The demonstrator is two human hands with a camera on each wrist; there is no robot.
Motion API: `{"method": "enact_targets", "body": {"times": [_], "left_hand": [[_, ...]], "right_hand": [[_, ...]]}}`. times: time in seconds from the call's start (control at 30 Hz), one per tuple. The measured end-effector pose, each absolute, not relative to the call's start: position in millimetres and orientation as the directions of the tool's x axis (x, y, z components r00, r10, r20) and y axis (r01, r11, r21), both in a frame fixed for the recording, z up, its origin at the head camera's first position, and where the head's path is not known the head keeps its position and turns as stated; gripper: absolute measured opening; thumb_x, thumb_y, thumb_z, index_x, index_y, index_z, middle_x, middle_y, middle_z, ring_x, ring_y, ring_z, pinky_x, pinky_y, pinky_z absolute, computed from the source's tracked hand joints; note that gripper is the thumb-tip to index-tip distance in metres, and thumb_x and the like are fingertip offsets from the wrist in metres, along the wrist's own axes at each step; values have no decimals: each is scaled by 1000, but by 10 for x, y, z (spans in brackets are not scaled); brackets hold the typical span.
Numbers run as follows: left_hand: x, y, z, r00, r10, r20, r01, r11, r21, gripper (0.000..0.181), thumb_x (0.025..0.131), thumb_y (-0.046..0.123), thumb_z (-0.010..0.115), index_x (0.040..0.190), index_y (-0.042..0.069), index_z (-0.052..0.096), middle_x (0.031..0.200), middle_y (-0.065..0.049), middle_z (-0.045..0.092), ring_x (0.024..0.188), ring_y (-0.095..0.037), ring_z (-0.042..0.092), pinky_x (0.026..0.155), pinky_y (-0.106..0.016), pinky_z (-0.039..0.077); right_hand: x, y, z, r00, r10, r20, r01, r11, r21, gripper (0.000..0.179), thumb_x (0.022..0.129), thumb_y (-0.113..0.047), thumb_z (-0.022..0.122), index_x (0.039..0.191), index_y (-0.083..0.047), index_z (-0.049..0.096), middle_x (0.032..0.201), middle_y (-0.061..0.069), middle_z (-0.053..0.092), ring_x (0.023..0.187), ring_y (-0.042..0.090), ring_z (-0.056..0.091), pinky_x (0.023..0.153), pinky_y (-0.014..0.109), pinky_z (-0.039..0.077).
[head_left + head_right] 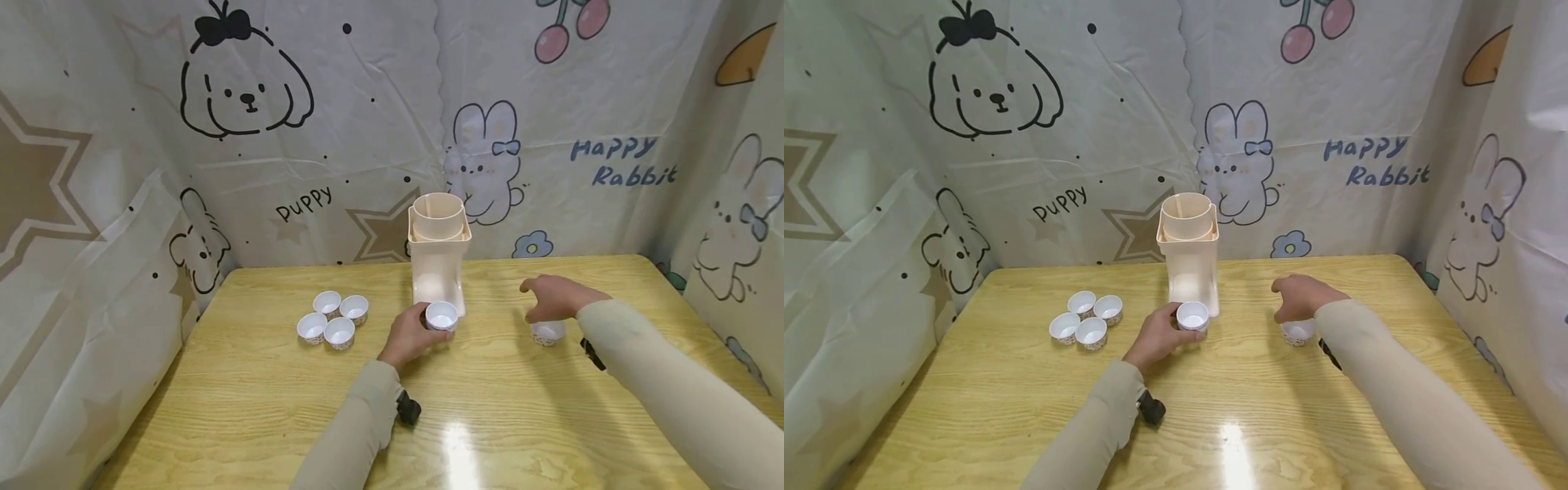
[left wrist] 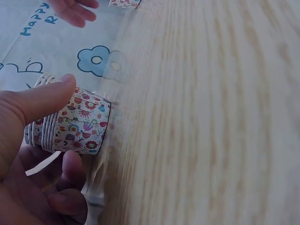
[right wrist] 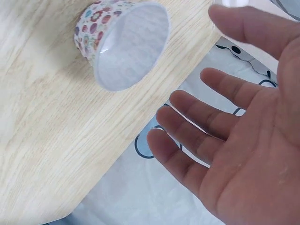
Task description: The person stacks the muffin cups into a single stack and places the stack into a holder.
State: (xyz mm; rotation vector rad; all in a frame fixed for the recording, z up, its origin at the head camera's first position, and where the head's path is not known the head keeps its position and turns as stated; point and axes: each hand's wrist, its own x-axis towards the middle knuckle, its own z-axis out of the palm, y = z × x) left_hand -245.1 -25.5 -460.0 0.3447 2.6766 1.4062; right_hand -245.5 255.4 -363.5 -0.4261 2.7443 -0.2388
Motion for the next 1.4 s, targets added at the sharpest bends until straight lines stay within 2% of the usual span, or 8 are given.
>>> {"method": "enact_targets", "body": {"times": [0.17,0.43,0.6,0.73,1.17,1.4], "left_hand": [[-2450,-255,-4597,-970,244,14,149,546,824,60,74,27,87,126,8,64,120,-10,70,112,-26,63,100,-43,50],[-2451,-267,-4602,-969,248,13,145,524,839,61,75,27,87,128,8,63,122,-11,69,114,-28,63,100,-45,49],[-2450,-261,-4606,-968,251,14,150,530,835,62,75,27,87,129,8,62,123,-12,68,115,-28,63,101,-45,49],[-2450,-256,-4600,-969,249,3,140,535,833,62,76,28,86,130,9,62,124,-11,68,116,-28,62,102,-44,49],[-2477,-260,-4602,-970,243,-1,134,538,832,63,76,31,86,130,11,62,125,-9,68,118,-27,62,104,-45,48],[-2492,-257,-4589,-970,243,-2,132,533,836,63,75,31,87,129,11,62,124,-8,68,117,-26,62,103,-45,48]], "right_hand": [[-2379,2637,-3695,-878,-312,-363,-238,942,-235,76,81,-27,77,141,8,46,140,33,50,126,51,50,98,58,48],[-2332,2688,-3807,-893,-277,-356,-199,950,-241,83,74,-24,81,139,11,44,137,34,53,123,49,53,98,56,49],[-2327,2717,-3877,-906,-287,-312,-215,945,-247,65,74,-18,81,127,10,55,125,30,62,108,40,61,90,51,52],[-2326,2726,-3895,-912,-298,-281,-233,942,-243,55,73,-16,81,120,7,62,119,26,65,100,35,62,86,48,53],[-2329,2724,-3884,-917,-321,-237,-260,931,-256,60,77,-23,78,125,9,60,125,29,63,106,39,62,87,49,52],[-2415,2705,-3841,-926,-291,-240,-232,941,-247,67,81,-25,75,132,12,52,129,32,60,107,38,61,89,51,52]]}}
